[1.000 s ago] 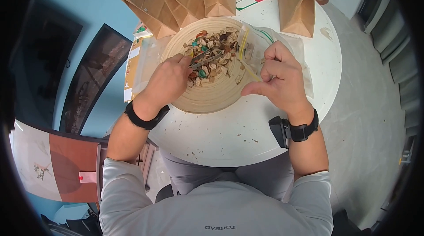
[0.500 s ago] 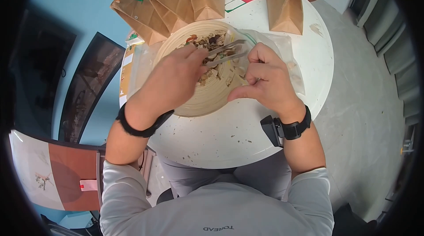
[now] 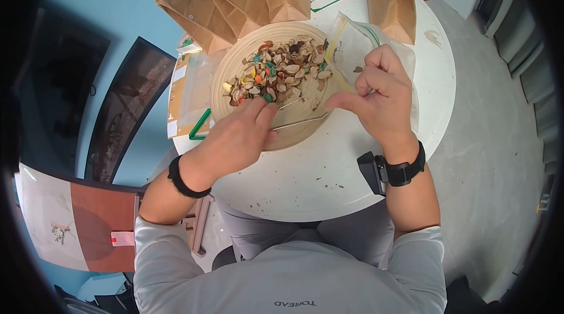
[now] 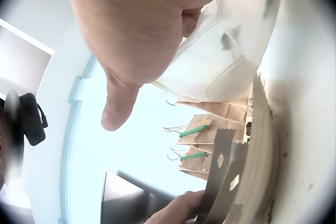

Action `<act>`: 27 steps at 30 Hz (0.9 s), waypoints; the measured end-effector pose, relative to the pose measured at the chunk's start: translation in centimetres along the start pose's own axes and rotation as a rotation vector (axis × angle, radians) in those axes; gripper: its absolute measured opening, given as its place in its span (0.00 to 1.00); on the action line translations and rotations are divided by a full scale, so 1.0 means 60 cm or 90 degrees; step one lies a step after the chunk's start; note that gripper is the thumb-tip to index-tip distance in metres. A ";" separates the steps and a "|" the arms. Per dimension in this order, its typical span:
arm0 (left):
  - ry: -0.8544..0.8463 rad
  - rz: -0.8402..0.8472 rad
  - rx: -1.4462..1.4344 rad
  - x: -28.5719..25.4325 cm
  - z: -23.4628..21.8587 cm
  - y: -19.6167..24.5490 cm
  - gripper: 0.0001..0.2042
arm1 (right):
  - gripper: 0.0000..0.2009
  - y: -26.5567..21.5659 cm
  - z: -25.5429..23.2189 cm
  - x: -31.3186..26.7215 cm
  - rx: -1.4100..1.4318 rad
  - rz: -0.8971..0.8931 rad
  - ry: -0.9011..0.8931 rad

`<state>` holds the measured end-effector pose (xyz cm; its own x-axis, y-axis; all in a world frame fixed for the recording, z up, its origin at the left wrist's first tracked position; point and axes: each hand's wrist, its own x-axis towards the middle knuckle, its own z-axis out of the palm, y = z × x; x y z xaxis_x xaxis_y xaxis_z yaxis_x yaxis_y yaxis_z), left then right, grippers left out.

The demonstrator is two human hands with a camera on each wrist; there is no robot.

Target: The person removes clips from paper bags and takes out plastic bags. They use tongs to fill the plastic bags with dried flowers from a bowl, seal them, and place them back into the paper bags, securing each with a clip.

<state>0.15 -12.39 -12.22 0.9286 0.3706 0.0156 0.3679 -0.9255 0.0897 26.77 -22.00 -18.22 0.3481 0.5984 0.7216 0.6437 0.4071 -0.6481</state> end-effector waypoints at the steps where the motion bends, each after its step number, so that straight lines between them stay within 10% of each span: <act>1: 0.011 -0.018 0.023 0.005 0.003 -0.005 0.20 | 0.31 0.002 0.000 -0.001 0.002 -0.001 -0.004; 6: 0.013 -0.157 0.107 0.047 0.014 -0.067 0.17 | 0.31 -0.001 -0.001 -0.001 0.014 0.012 -0.041; 27: 0.054 -0.078 -0.048 0.043 0.008 -0.125 0.10 | 0.30 -0.005 0.001 0.001 0.045 -0.007 -0.146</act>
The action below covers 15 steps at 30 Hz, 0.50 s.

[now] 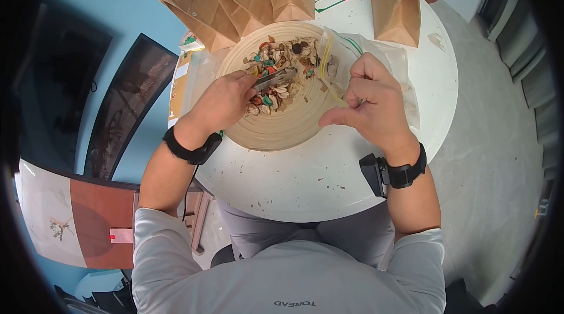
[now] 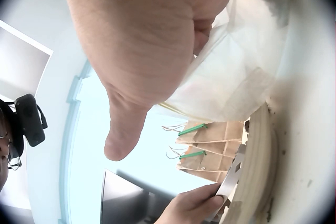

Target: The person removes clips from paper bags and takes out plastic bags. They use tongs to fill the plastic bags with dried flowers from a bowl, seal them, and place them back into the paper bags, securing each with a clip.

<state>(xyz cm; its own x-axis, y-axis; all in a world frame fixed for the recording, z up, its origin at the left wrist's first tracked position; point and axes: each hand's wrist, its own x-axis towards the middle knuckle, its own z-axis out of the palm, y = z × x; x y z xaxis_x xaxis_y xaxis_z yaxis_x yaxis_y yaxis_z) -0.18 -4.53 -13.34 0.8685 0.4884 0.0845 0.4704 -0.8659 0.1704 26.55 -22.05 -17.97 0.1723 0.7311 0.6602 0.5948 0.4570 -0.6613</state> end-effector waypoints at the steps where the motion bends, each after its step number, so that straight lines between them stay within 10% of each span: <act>1: -0.007 -0.010 0.000 -0.002 -0.005 0.001 0.10 | 0.30 0.000 0.000 0.000 -0.001 -0.003 -0.004; 15: 0.057 -0.026 -0.003 0.022 -0.086 0.054 0.12 | 0.29 0.007 0.004 -0.002 0.008 -0.009 -0.011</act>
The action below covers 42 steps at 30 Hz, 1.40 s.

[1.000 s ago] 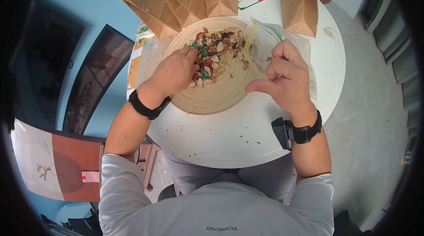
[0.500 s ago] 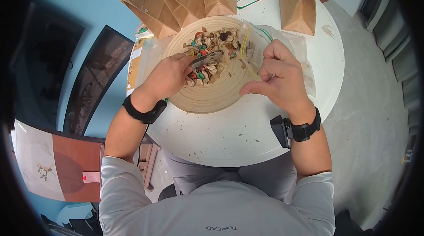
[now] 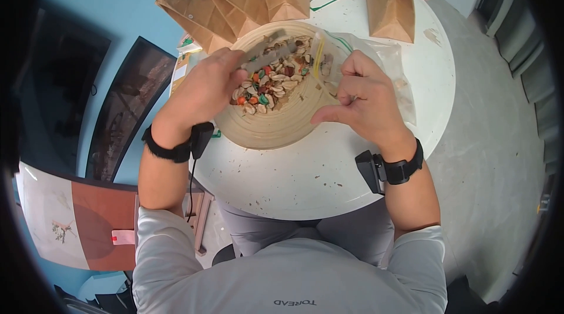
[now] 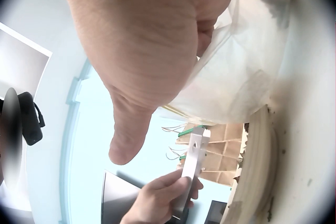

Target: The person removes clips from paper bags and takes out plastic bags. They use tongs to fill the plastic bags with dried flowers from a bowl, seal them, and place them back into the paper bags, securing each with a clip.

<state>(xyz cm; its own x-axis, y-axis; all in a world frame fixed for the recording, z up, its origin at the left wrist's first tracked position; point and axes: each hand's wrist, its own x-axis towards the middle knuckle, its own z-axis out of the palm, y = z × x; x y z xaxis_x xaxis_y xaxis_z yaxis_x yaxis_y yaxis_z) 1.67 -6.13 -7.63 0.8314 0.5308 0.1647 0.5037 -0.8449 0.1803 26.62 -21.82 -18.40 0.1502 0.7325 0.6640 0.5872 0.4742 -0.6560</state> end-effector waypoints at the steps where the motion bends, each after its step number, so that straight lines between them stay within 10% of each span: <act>1: -0.009 -0.051 -0.013 0.000 0.004 -0.022 0.13 | 0.29 0.002 0.000 -0.001 0.002 -0.001 0.001; 6: -0.162 -0.355 -0.164 -0.007 0.030 -0.169 0.19 | 0.30 -0.004 -0.001 -0.001 0.000 -0.002 0.002; 12: -0.268 -0.378 -0.234 0.018 0.039 -0.144 0.20 | 0.30 -0.002 0.001 0.000 0.011 -0.001 -0.010; 24: -0.148 -0.022 -0.027 0.007 0.073 -0.103 0.14 | 0.30 -0.003 0.000 -0.001 0.015 0.003 -0.026; 42: -0.042 0.033 -0.111 0.001 0.018 -0.045 0.12 | 0.28 -0.005 0.000 -0.002 0.016 0.021 -0.029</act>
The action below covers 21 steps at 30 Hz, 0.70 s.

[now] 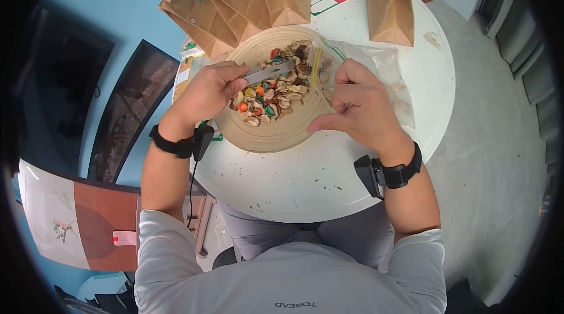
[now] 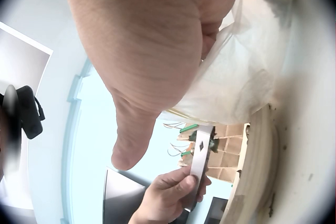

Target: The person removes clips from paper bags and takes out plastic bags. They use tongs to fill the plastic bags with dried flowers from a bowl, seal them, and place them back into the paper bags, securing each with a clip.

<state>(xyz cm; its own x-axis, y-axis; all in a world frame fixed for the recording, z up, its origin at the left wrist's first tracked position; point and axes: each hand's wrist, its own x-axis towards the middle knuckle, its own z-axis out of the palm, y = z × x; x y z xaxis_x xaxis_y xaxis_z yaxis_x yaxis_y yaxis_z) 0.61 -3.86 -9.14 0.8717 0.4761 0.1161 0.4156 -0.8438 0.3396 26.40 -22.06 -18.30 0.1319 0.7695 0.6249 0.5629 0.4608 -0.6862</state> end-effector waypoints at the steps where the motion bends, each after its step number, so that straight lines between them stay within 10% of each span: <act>1: -0.002 0.019 0.010 0.007 -0.002 0.009 0.12 | 0.28 0.000 0.000 0.000 0.000 -0.001 -0.001; 12: 0.069 0.167 0.255 0.061 0.027 0.125 0.19 | 0.29 0.000 -0.004 0.003 -0.009 -0.049 0.015; 21: 0.010 0.094 0.181 -0.124 0.015 0.040 0.25 | 0.31 -0.005 -0.006 0.001 -0.017 -0.041 0.073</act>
<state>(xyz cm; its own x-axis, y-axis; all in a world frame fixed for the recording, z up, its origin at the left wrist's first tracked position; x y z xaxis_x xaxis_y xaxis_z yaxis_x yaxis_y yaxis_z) -4.64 -9.62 -10.04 0.9246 0.3457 0.1599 0.3432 -0.9382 0.0439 26.55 -22.29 -17.90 0.1867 0.6818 0.7073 0.5947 0.4946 -0.6338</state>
